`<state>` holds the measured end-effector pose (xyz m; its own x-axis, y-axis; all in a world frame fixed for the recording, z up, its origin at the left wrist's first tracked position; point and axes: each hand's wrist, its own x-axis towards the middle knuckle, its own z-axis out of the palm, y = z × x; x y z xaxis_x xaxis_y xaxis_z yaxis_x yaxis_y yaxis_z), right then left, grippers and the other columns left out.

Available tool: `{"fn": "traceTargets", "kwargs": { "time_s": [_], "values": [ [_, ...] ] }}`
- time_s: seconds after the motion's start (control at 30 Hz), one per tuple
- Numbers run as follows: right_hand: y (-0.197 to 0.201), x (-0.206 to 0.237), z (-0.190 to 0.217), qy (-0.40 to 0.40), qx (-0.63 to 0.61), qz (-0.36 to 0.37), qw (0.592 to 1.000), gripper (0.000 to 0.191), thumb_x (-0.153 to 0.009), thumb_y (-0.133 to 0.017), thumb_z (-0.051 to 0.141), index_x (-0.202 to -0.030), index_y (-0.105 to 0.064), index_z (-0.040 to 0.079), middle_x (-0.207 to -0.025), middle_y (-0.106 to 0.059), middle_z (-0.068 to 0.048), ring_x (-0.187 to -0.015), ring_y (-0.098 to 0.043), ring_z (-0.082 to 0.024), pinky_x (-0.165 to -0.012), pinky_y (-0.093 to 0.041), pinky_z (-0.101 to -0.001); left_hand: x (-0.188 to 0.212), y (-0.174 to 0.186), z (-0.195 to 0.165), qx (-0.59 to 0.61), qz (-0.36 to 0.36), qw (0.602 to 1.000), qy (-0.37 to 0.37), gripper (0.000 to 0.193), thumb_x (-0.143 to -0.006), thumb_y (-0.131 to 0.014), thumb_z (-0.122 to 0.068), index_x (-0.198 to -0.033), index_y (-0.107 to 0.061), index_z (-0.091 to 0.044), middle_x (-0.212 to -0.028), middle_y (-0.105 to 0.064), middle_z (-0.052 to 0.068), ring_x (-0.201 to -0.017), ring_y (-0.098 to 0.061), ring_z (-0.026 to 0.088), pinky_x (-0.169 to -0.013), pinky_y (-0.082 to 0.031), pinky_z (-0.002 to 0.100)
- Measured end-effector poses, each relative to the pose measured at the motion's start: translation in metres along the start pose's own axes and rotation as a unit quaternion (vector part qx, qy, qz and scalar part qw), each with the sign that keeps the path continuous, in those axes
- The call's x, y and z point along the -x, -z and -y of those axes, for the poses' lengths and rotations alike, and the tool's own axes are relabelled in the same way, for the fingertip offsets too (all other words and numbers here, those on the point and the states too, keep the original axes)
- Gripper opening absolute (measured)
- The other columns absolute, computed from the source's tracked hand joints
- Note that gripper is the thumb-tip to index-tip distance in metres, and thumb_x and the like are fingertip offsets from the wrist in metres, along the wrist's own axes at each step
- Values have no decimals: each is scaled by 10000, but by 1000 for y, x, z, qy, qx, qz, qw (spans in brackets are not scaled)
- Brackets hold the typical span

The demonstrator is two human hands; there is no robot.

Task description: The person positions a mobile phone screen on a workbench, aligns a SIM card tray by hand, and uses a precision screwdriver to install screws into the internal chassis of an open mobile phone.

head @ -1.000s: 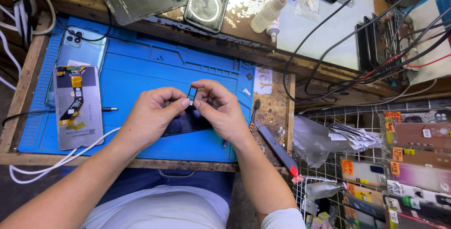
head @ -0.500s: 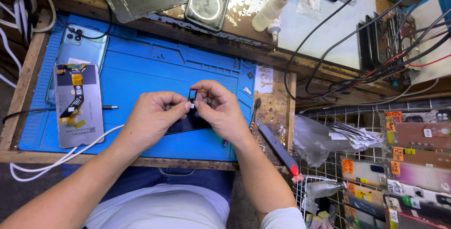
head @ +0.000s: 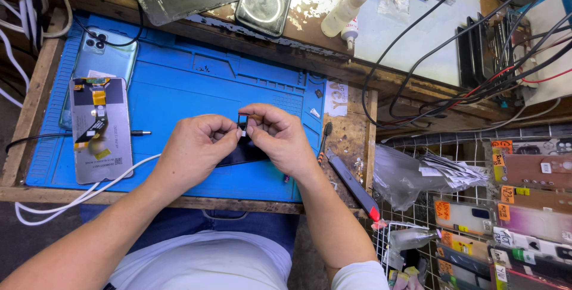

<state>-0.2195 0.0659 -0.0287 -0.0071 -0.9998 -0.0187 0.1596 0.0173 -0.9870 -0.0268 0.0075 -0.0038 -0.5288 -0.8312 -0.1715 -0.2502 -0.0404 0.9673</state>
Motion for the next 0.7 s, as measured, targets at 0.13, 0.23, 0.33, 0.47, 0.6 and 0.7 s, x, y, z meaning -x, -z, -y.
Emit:
{"fn": "traceTargets", "kwargs": {
  "time_s": [0.13, 0.23, 0.33, 0.47, 0.6, 0.7],
  "values": [
    [2, -2, 0, -1, -6, 9, 1000, 304, -979, -671, -10, -1282, -652, 5, -948, -613, 14, -835, -554, -51, -714, -456, -198, 1, 1, -4, -21, -4, 999, -27, 190, -906, -700, -208, -941, -792, -45, -647, -686, -2, -544, -498, 35, -463, -405, 260],
    [-1, -3, 1, -5, -30, 26, 999, 344, -967, -677, -25, -1306, -624, 4, -958, -593, 12, -857, -547, -52, -728, -453, -199, 1, 1, -4, -22, -10, 999, -46, 192, -914, -691, -206, -938, -789, -43, -653, -684, 4, -556, -506, 40, -474, -414, 269],
    [-7, -2, 3, 10, -4, 21, 1000, 373, -968, -677, -25, -1332, -602, 7, -965, -569, 14, -874, -534, -57, -749, -456, -207, 2, 2, -3, -33, -25, 998, -50, 189, -911, -690, -197, -932, -778, -30, -660, -682, 21, -562, -519, 55, -485, -426, 278],
    [-14, 0, 12, 43, 153, 3, 987, 346, -1007, -660, 21, -1342, -580, 46, -966, -563, 11, -897, -541, -73, -795, -484, -225, 3, 1, -2, -64, -57, 993, -84, 182, -905, -684, -178, -922, -752, -10, -708, -685, 76, -573, -583, 129, -513, -459, 313],
    [-21, 1, 23, 28, 257, -18, 966, 301, -993, -670, 53, -1280, -578, 71, -927, -600, -2, -859, -584, -86, -751, -510, -240, 3, 0, -2, -135, -83, 979, -130, 181, -932, -661, -180, -919, -738, -17, -779, -699, 146, -668, -667, 282, -608, -506, 404],
    [-25, 2, 26, 18, 304, -38, 952, 287, -974, -668, 54, -1247, -584, 72, -902, -604, -5, -823, -599, -89, -706, -508, -239, 5, -1, -2, -196, -94, 965, -147, 176, -946, -657, -187, -929, -731, -29, -855, -711, 164, -773, -684, 361, -678, -519, 461]
  ]
}}
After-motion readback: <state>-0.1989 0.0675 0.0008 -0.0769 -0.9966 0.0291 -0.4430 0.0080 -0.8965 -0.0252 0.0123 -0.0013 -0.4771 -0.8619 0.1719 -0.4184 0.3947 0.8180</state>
